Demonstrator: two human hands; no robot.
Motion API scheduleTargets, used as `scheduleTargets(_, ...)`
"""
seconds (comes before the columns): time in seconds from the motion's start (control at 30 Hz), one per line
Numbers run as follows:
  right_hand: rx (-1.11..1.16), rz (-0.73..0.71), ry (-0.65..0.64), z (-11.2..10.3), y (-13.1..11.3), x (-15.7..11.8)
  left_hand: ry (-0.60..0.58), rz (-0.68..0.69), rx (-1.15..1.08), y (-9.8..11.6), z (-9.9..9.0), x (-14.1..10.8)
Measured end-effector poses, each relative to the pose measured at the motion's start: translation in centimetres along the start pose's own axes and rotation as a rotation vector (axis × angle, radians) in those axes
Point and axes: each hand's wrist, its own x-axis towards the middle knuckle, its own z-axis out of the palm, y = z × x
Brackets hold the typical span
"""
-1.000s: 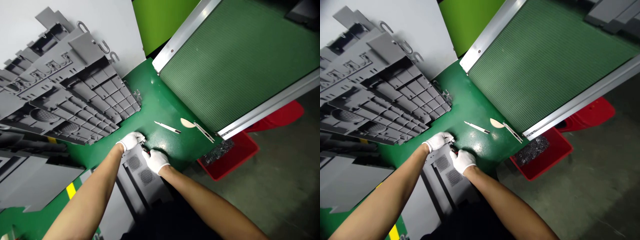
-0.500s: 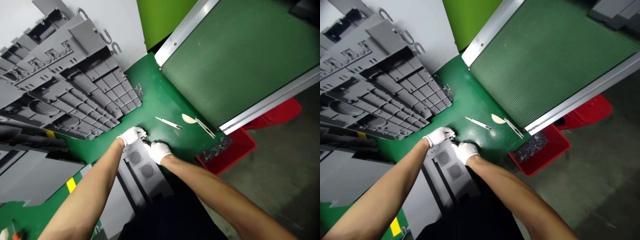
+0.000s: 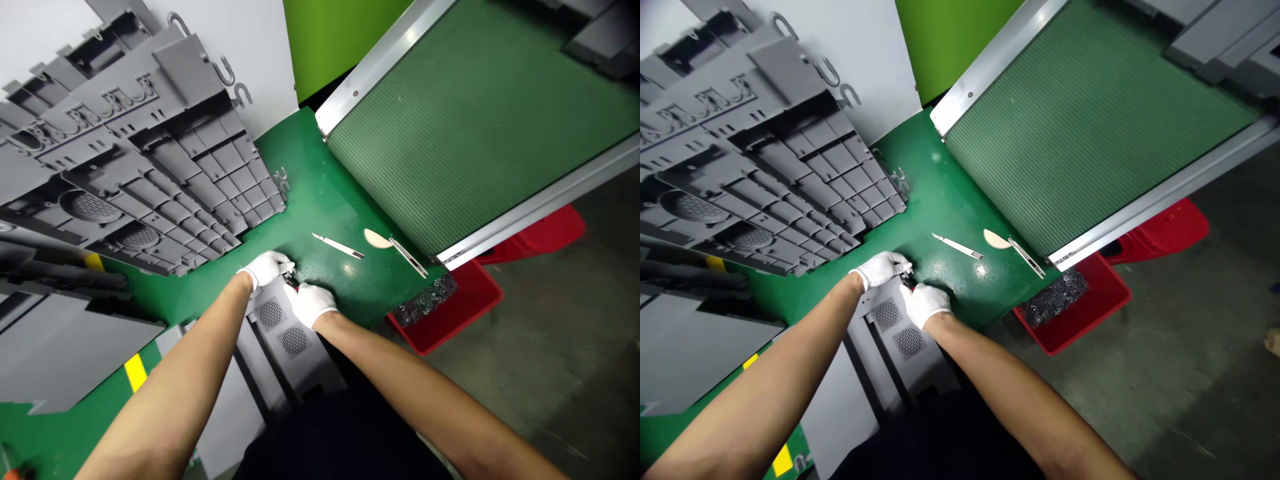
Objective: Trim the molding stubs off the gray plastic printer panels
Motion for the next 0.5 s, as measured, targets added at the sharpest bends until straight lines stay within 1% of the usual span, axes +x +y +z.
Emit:
scheduleTargets(0.17,-0.048,-0.067,-0.026,-0.9,0.8,0.9,0.027,-0.002,-0.016,-0.3,0.2,0.0)
scheduleTargets(0.3,-0.053,-0.120,-0.045,-1.6,1.5,1.5,0.084,-0.009,0.013,-0.4,0.3,-0.2)
scheduleTargets(0.37,-0.040,-0.105,-0.039,-1.6,1.4,1.4,0.098,-0.012,0.027,-0.3,0.3,-0.4)
scheduleTargets(0.5,0.015,-0.016,-0.024,-0.9,0.6,0.4,0.098,0.008,0.010,0.1,0.2,-0.6)
